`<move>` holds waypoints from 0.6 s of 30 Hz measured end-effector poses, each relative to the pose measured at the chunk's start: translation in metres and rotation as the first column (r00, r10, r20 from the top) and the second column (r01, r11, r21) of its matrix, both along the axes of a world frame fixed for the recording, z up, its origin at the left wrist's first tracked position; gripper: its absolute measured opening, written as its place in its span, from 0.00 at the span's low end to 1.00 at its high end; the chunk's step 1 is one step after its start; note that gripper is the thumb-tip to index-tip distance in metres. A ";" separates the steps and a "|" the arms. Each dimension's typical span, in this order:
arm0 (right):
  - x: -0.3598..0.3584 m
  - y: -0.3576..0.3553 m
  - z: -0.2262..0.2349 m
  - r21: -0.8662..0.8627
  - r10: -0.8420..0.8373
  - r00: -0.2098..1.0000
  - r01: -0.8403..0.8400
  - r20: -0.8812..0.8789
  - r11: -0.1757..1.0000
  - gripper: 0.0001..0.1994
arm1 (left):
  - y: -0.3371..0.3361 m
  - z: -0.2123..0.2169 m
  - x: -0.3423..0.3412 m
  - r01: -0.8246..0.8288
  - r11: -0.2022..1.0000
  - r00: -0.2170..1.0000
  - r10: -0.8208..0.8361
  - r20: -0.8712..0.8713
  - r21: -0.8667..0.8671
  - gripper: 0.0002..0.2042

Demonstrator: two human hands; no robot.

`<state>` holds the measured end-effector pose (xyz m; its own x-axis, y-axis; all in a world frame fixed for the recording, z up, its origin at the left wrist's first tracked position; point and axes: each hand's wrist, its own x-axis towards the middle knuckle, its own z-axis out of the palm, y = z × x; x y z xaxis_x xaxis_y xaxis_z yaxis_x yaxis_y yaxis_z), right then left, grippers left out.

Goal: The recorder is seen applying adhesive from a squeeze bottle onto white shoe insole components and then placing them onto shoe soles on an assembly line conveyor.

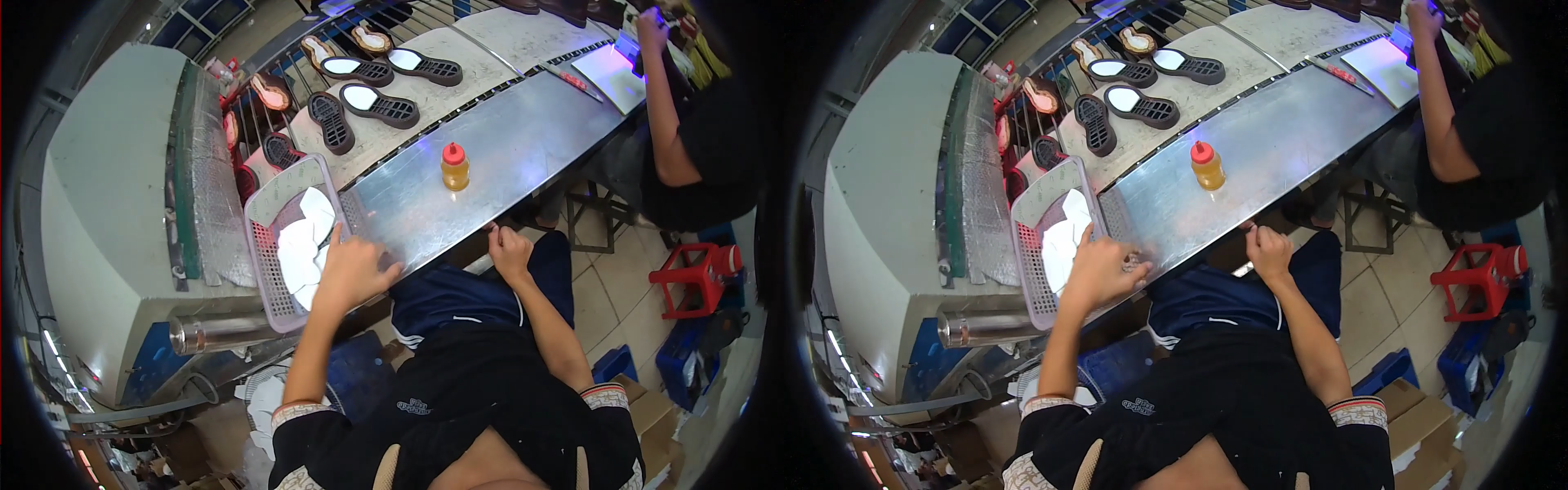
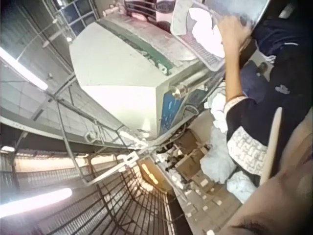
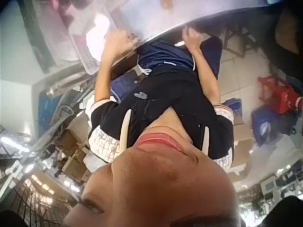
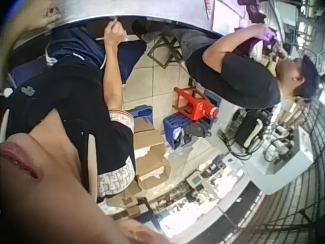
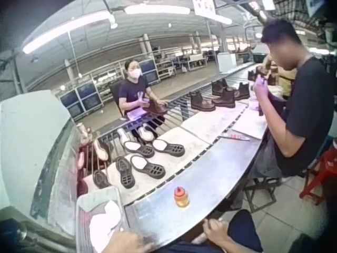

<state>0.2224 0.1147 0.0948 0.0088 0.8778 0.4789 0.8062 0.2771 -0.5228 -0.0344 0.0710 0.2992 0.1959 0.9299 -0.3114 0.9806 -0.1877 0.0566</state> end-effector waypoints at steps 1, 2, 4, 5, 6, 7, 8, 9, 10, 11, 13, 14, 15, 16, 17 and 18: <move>-0.004 0.006 0.016 0.165 0.080 0.996 -0.075 -0.024 0.983 0.14 | 0.020 0.006 -0.006 0.008 1.000 0.981 -0.005 0.195 -0.018 0.21; -0.004 0.013 0.035 0.331 0.165 0.986 -0.146 -0.031 0.932 0.17 | 0.045 0.005 -0.009 -0.068 0.997 0.927 0.052 0.372 0.031 0.22; -0.002 0.010 0.072 0.371 0.280 0.958 -0.242 -0.054 0.897 0.16 | 0.114 -0.011 -0.037 -0.230 0.942 0.867 0.083 0.492 0.246 0.24; -0.002 0.011 0.084 0.297 0.269 0.962 -0.242 -0.054 0.924 0.13 | 0.152 -0.024 -0.054 -0.283 0.866 0.893 0.081 0.443 0.412 0.24; -0.004 0.016 0.093 0.224 0.243 0.968 -0.225 -0.055 0.948 0.13 | 0.184 -0.012 -0.057 -0.333 0.872 0.925 0.227 0.305 0.360 0.25; -0.012 0.028 0.105 0.167 0.260 0.966 -0.254 -0.013 0.953 0.23 | 0.215 -0.025 -0.080 -0.438 0.841 0.898 0.396 0.190 0.319 0.30; -0.020 0.044 0.112 0.116 0.274 0.961 -0.275 0.030 0.954 0.34 | 0.236 -0.043 -0.103 -0.457 0.824 0.889 0.417 0.189 0.334 0.30; -0.022 0.058 0.105 -0.035 0.365 0.931 -0.364 0.011 0.931 0.46 | 0.255 -0.062 -0.125 -0.553 0.792 0.833 0.530 0.158 0.257 0.34; -0.026 0.069 0.104 -0.128 0.416 0.909 -0.415 -0.021 0.901 0.42 | 0.269 -0.082 -0.142 -0.642 0.746 0.767 0.631 0.118 0.177 0.39; -0.026 0.081 0.098 -0.136 0.471 0.882 -0.465 0.018 0.875 0.40 | 0.277 -0.102 -0.153 -0.656 0.745 0.754 0.654 0.064 0.122 0.42; -0.017 0.100 0.092 -0.161 0.512 0.859 -0.506 -0.008 0.847 0.32 | 0.292 -0.108 -0.130 -0.624 0.781 0.779 0.624 -0.070 0.015 0.47; -0.014 0.101 0.094 -0.157 0.535 0.845 -0.529 0.002 0.834 0.29 | 0.291 -0.109 -0.116 -0.620 0.781 0.774 0.625 -0.105 0.073 0.45; -0.014 0.105 0.094 -0.134 0.522 0.853 -0.515 0.017 0.847 0.28 | 0.296 -0.104 -0.108 -0.596 0.800 0.789 0.599 -0.137 0.062 0.41; -0.013 0.109 0.093 -0.112 0.508 0.861 -0.502 0.031 0.857 0.27 | 0.300 -0.099 -0.103 -0.573 0.818 0.803 0.572 -0.168 0.048 0.38; -0.013 0.109 0.094 -0.120 0.521 0.853 -0.514 0.026 0.849 0.27 | 0.298 -0.099 -0.104 -0.585 0.810 0.794 0.582 -0.174 0.041 0.38; -0.014 0.110 0.096 -0.120 0.519 0.854 -0.515 0.012 0.849 0.26 | 0.297 -0.099 -0.106 -0.603 0.796 0.789 0.606 -0.101 0.060 0.34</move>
